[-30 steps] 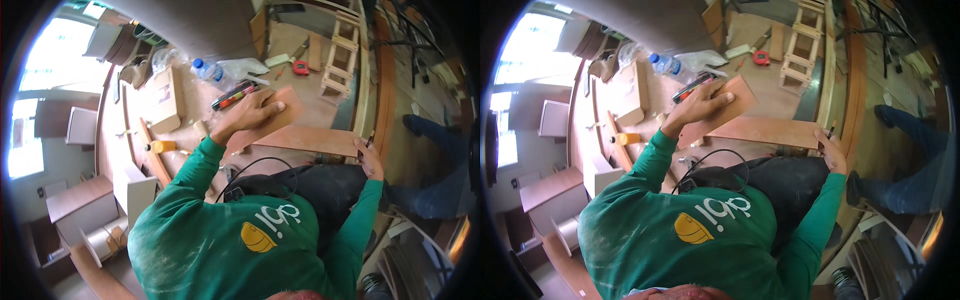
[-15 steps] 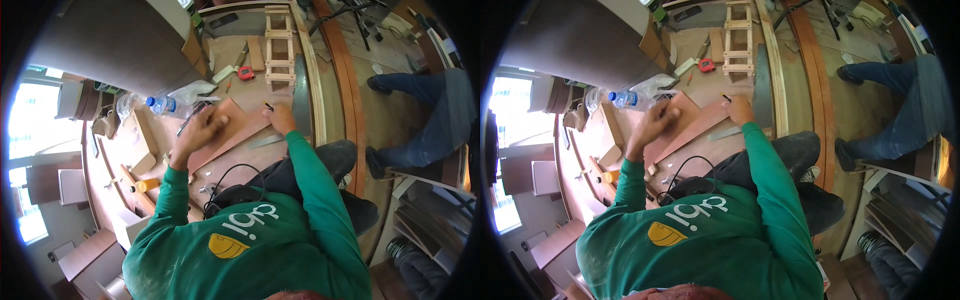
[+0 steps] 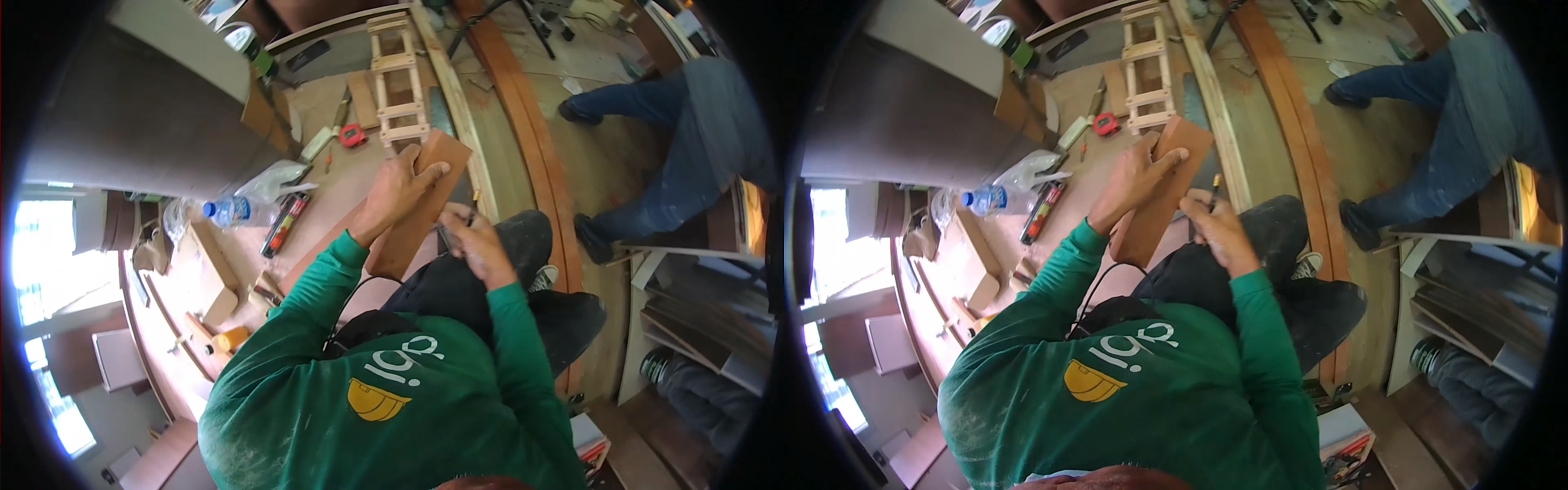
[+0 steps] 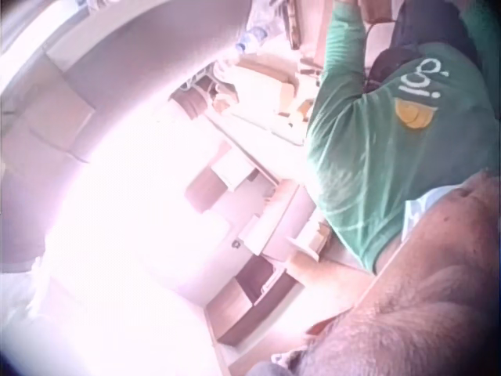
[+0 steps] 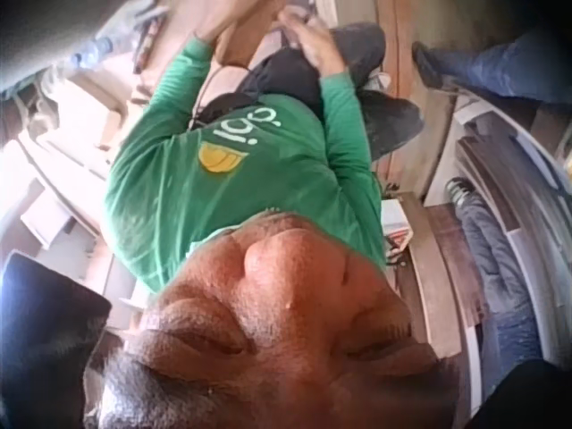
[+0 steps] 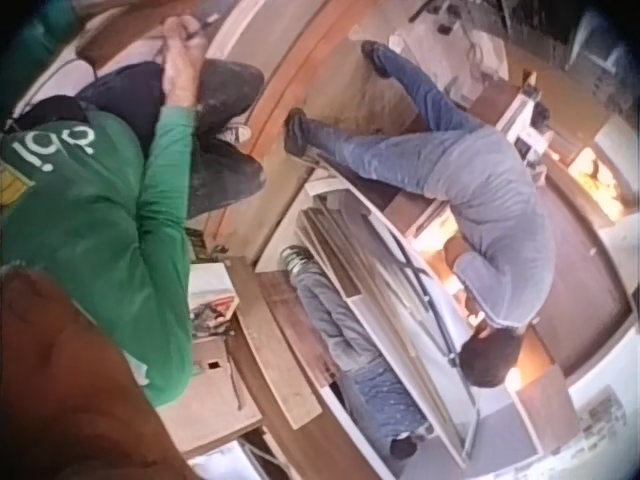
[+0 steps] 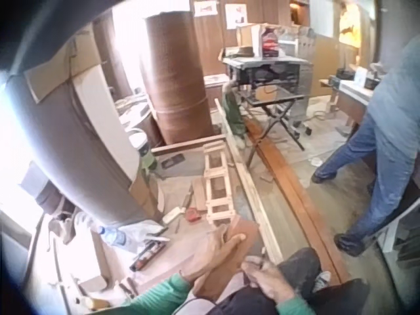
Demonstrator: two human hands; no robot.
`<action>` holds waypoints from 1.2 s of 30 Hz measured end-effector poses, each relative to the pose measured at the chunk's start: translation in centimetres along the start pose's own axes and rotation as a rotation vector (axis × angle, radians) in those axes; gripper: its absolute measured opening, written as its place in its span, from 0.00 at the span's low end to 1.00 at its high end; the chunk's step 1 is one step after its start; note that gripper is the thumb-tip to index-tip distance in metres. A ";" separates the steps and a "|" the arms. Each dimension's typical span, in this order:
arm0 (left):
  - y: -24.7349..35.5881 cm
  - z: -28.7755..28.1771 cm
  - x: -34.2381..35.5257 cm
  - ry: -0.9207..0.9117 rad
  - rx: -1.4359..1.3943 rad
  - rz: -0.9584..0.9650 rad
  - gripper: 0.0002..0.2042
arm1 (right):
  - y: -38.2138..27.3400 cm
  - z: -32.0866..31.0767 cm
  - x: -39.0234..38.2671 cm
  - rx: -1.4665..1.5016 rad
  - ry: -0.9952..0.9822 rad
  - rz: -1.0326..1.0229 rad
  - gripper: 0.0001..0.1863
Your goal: The person measures and marks wood pieces using a square and pencil, then fits them into a wooden frame, securing one with a hammer.
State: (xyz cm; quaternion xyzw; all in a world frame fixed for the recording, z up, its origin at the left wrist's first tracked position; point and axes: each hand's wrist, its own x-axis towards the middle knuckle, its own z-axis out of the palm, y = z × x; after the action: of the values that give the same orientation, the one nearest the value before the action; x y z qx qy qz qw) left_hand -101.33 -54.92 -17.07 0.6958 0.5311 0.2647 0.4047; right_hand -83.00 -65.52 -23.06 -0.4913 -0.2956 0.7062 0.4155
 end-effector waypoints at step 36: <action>3.1 0.7 16.3 -0.308 0.347 0.357 0.23 | 0.5 -8.3 -19.2 0.653 0.295 -0.576 0.25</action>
State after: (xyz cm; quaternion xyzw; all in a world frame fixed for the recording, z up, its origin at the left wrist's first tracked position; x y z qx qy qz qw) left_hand -94.33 -39.87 -15.87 0.8690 0.3699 0.1283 0.3026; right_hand -72.06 -82.56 -17.67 -0.3275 -0.1197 0.5405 0.7657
